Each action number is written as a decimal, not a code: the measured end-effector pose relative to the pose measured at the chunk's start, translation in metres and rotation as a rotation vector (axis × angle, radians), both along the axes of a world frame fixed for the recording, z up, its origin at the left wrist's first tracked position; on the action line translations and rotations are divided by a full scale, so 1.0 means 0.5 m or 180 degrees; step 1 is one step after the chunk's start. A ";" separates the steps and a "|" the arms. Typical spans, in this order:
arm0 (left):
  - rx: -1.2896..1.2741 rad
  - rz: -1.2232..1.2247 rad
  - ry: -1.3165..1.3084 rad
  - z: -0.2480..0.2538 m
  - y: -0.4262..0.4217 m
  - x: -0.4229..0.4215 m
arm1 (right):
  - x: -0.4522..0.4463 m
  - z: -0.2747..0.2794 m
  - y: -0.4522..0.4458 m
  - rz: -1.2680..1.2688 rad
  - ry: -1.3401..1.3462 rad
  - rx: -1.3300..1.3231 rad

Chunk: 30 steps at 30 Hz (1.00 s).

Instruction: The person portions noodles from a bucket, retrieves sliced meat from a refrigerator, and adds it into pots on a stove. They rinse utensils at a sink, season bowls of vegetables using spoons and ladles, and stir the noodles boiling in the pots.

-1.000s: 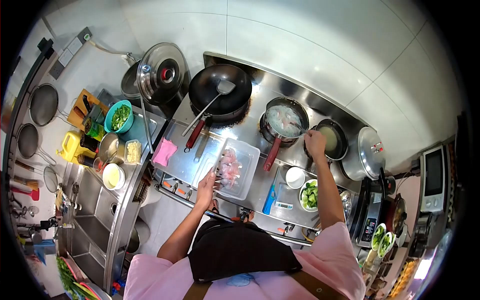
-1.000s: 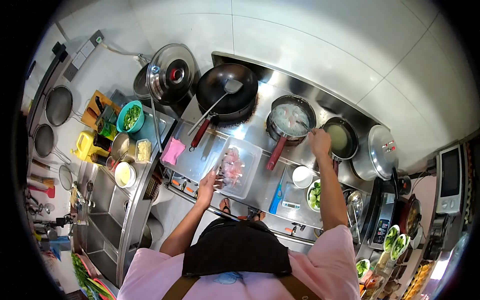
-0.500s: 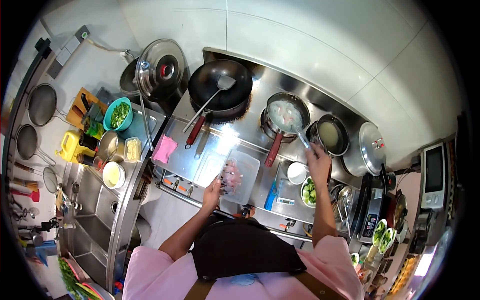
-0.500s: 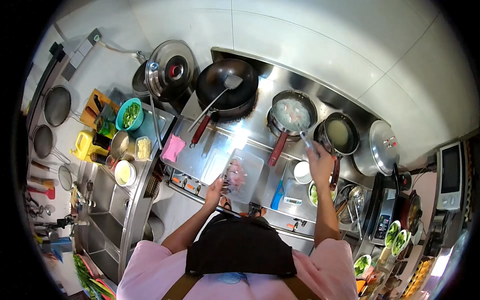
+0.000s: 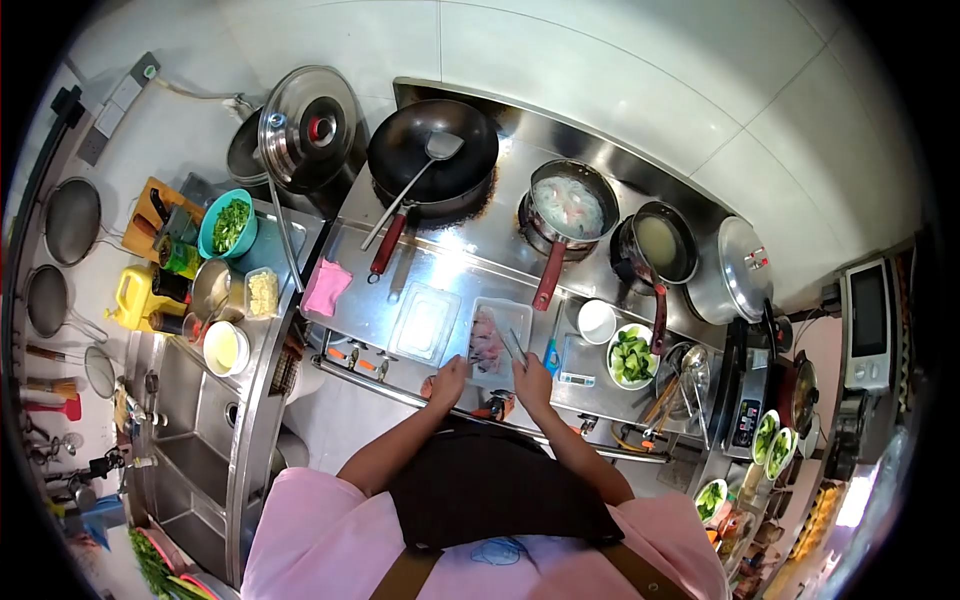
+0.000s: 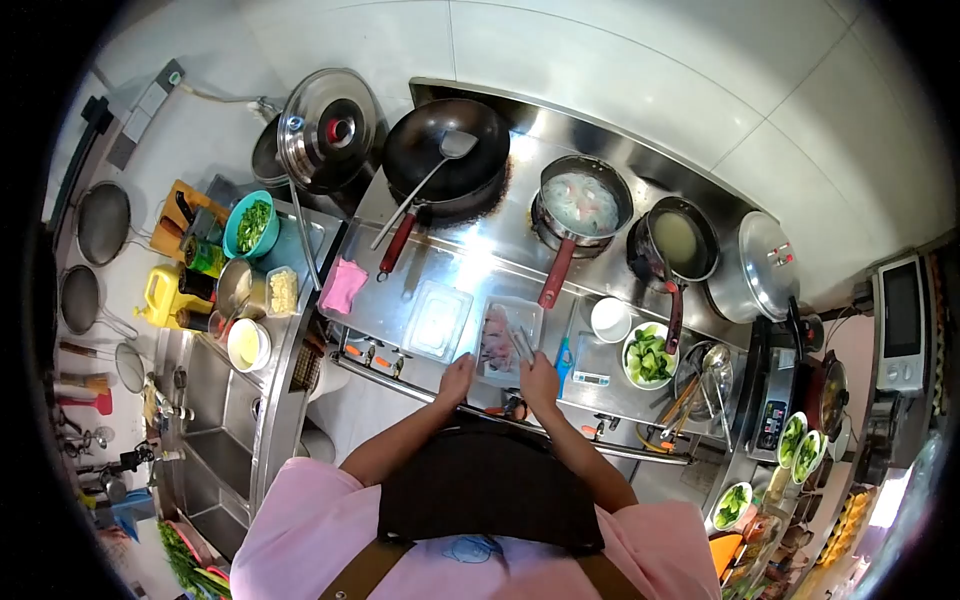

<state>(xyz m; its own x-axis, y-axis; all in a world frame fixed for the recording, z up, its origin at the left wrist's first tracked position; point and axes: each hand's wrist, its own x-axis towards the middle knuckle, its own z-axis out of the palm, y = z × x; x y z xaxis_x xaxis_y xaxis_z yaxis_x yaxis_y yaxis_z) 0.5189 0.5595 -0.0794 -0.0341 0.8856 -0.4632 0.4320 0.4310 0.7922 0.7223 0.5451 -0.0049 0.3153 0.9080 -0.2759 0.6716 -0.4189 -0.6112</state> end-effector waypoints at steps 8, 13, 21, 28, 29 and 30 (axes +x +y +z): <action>0.0456 0.2383 0.0907 -0.135 0.068 -0.200 | -0.104 -0.019 0.063 0.0170 0.0311 0.0170; -0.0493 0.2861 -0.0815 -0.088 0.098 -0.206 | -0.097 -0.050 0.034 0.0631 0.0226 0.0193; -0.1128 0.1940 -0.3407 0.023 0.025 -0.258 | -0.083 0.056 -0.019 -0.0075 0.1134 0.0359; -0.0860 0.1301 -0.2307 0.110 0.002 -0.089 | -0.141 0.044 0.006 -0.0404 0.0872 -0.0019; -0.0661 0.1143 -0.1923 0.087 0.000 -0.062 | -0.128 0.041 0.009 -0.0566 0.0563 -0.0150; -0.0464 0.0991 -0.1538 0.069 -0.001 -0.043 | -0.111 0.034 0.009 -0.0747 0.0584 -0.0049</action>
<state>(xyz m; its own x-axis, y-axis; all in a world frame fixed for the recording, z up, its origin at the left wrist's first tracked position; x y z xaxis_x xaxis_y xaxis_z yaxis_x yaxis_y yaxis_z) 0.4972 0.5590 -0.0446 -0.0370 0.7939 -0.6069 -0.1271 0.5987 0.7909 0.6666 0.5495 0.0121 0.4596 0.8115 -0.3609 0.4342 -0.5597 -0.7058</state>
